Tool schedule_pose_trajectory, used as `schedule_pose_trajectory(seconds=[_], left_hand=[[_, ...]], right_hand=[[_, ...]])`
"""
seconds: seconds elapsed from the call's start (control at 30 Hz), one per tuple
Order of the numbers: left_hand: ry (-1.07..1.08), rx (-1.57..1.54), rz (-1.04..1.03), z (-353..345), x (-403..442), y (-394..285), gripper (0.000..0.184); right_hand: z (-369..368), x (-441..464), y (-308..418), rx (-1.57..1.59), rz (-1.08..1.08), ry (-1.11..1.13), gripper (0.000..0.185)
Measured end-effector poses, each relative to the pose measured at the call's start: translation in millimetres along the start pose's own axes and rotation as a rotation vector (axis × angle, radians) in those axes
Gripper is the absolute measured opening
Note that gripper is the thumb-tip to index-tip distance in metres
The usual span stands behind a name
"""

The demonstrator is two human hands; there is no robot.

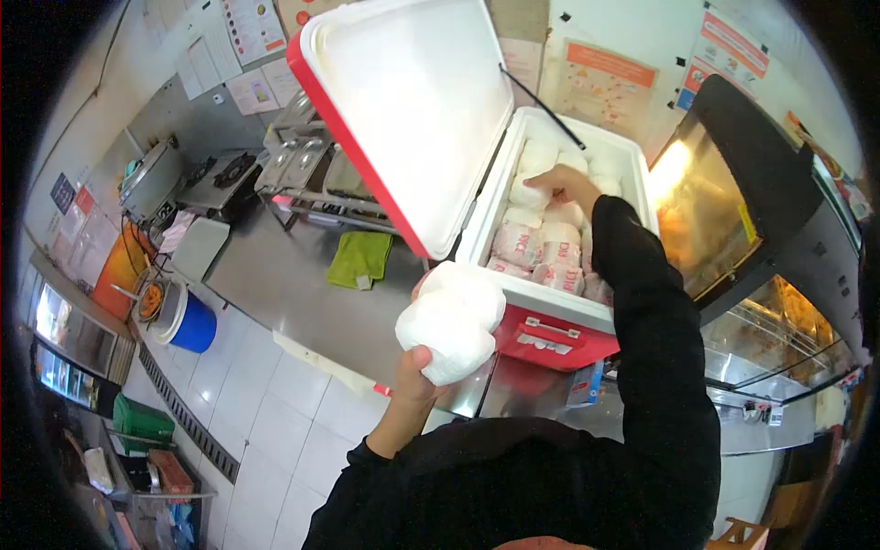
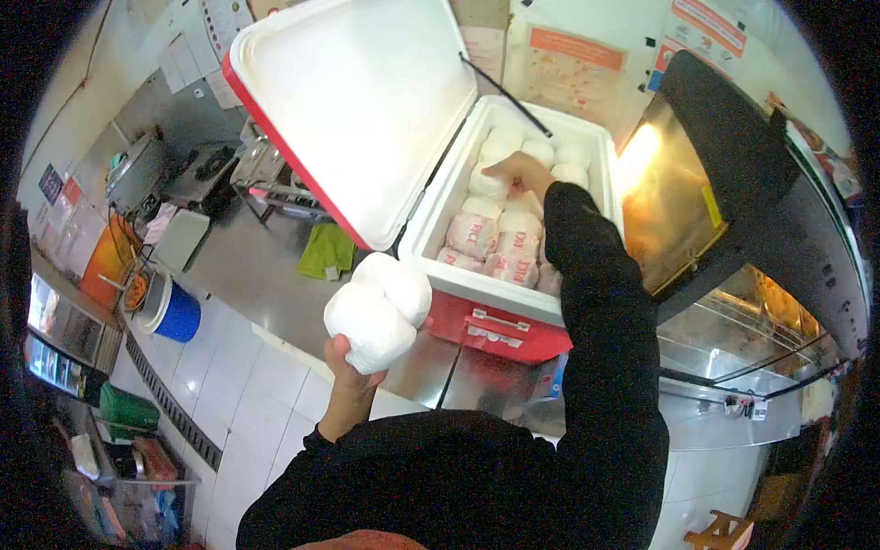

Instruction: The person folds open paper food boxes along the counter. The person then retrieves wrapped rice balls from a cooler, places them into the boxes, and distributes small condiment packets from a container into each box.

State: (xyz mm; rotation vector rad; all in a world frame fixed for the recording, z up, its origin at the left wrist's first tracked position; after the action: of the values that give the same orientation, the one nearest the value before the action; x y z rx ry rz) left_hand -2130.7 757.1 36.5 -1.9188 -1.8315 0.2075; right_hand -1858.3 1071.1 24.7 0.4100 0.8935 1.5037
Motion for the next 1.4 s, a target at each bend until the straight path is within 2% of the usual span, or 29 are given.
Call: schedule_pose_trajectory(seconds=[0.1, 0.13, 0.2, 0.23, 0.3, 0.33, 0.37, 0.43, 0.47, 0.5, 0.57, 0.6, 0.63, 0.7, 0.73, 0.8, 0.83, 0.9, 1.0, 1.03, 1.1, 1.17, 1.2, 1.27, 1.33, 1.4], left_hand=[[-0.059, 0.009, 0.0, 5.6, -4.5, -3.9, 0.096], [-0.065, 0.003, 0.006, 6.8, -4.1, -4.6, 0.096], [-0.07, -0.01, 0.021, 10.2, -5.2, -7.8, 0.096], [-0.076, -0.019, 0.028, 13.5, -6.1, -8.6, 0.096], [-0.084, -0.032, 0.046, 18.6, -10.5, -10.3, 0.096], [-0.088, -0.038, 0.054, 20.5, -12.1, -10.5, 0.096], [-0.086, -0.045, 0.063, 21.0, -13.0, -10.9, 0.096], [-0.083, -0.067, 0.091, 22.1, -13.3, -10.1, 0.096], [-0.081, -0.077, 0.102, 22.0, -13.6, -10.4, 0.096], [-0.08, -0.092, 0.122, 22.0, -13.6, -10.5, 0.096], [-0.082, -0.114, 0.157, 22.3, -17.3, -10.4, 0.096], [-0.082, -0.124, 0.176, 21.6, -19.1, -9.1, 0.096], [-0.077, -0.136, 0.195, 21.3, -21.5, -8.3, 0.097], [-0.069, -0.161, 0.227, 21.3, -27.1, -7.3, 0.097], [-0.077, -0.159, 0.24, 21.6, -31.7, -6.1, 0.097], [-0.104, -0.116, 0.251, 19.2, -36.1, -4.8, 0.098], [-0.121, -0.084, 0.25, 17.1, -37.0, -4.0, 0.099], [-0.111, -0.018, 0.258, 11.2, -37.5, -4.1, 0.1], [-0.17, -0.013, 0.239, 12.6, -34.0, -3.7, 0.096], [-0.145, -0.03, 0.319, 17.6, -36.9, -2.6, 0.09], [-0.146, -0.053, 0.398, 24.9, -45.2, -5.8, 0.084], [-0.082, 0.013, 0.567, 27.3, -49.8, -4.4, 0.077], [-0.039, 0.015, 0.602, 32.0, -51.1, -2.7, 0.072], [-0.042, 0.057, 0.678, 35.6, -54.4, 3.1, 0.07], [0.039, 0.12, 0.797, 35.3, -56.0, 13.2, 0.07], [-0.011, 0.233, 0.832, 35.1, -58.0, 18.3, 0.07]], right_hand=[[-4.6, 3.8, -4.2, -0.134, -0.456, 0.13, 0.042], [2.4, -5.2, 5.4, -0.14, -0.457, 0.135, 0.042], [15.2, -18.7, 37.1, -0.291, -0.273, 0.129, 0.045], [18.8, -17.2, 39.6, -0.29, -0.265, 0.136, 0.045], [38.6, -10.6, 49.0, -0.115, -0.058, 0.053, 0.066], [45.7, 4.4, 41.6, -0.228, -0.085, 0.053, 0.08], [42.1, 15.7, 28.3, -0.226, -0.085, 0.048, 0.08], [43.4, 5.6, 31.0, -0.285, 0.067, -0.231, 0.087], [37.2, 5.3, 32.1, -0.262, 0.069, -0.013, 0.098], [36.2, 7.5, 31.7, -0.263, 0.068, -0.003, 0.098], [33.2, 12.2, 37.5, -0.722, 0.144, -0.122, 0.104], [30.6, 15.8, 39.0, -0.765, 0.159, -0.139, 0.112], [26.2, 17.7, 37.8, -0.769, 0.157, -0.134, 0.112], [23.9, 18.4, 40.7, -1.088, 0.043, -0.246, 0.113], [19.6, 14.7, 41.1, -1.098, 0.045, -0.225, 0.113], [11.1, 3.5, 49.0, -1.053, 0.205, -0.377, 0.109], [2.5, 5.8, 41.2, -1.055, 0.205, -0.357, 0.109], [2.2, -0.3, 43.5, -0.866, 0.389, -0.377, 0.1], [13.7, -14.2, 52.4, -0.92, 0.368, -0.427, 0.094], [11.9, -16.4, 56.5, -0.945, 0.368, -0.418, 0.093], [25.6, -23.1, 69.6, -0.911, 0.361, -0.331, 0.09], [36.9, -49.4, 96.8, -0.837, 0.329, -0.27, 0.085], [37.4, -84.3, 122.8, -0.63, 0.286, -0.105, 0.083], [27.0, -125.9, 154.7, -0.249, 0.483, 0.141, 0.083], [2.3, -186.2, 191.3, -0.243, 0.711, 0.385, 0.086], [-59.2, -241.3, 208.5, -0.288, 0.963, 0.68, 0.089]])
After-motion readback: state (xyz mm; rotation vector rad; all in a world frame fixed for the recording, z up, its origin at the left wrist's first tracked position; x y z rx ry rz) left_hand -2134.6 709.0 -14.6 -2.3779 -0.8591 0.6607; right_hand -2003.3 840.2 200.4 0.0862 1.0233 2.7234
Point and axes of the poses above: each hand's wrist, its own x-axis towards the middle knuckle, its own z-axis out of the back of the hand, y = z × x, the point moved 5 cm from there along x, towards the middle knuckle, and after that the axes turned 15 degrees about -x, right-handed, at the moved point
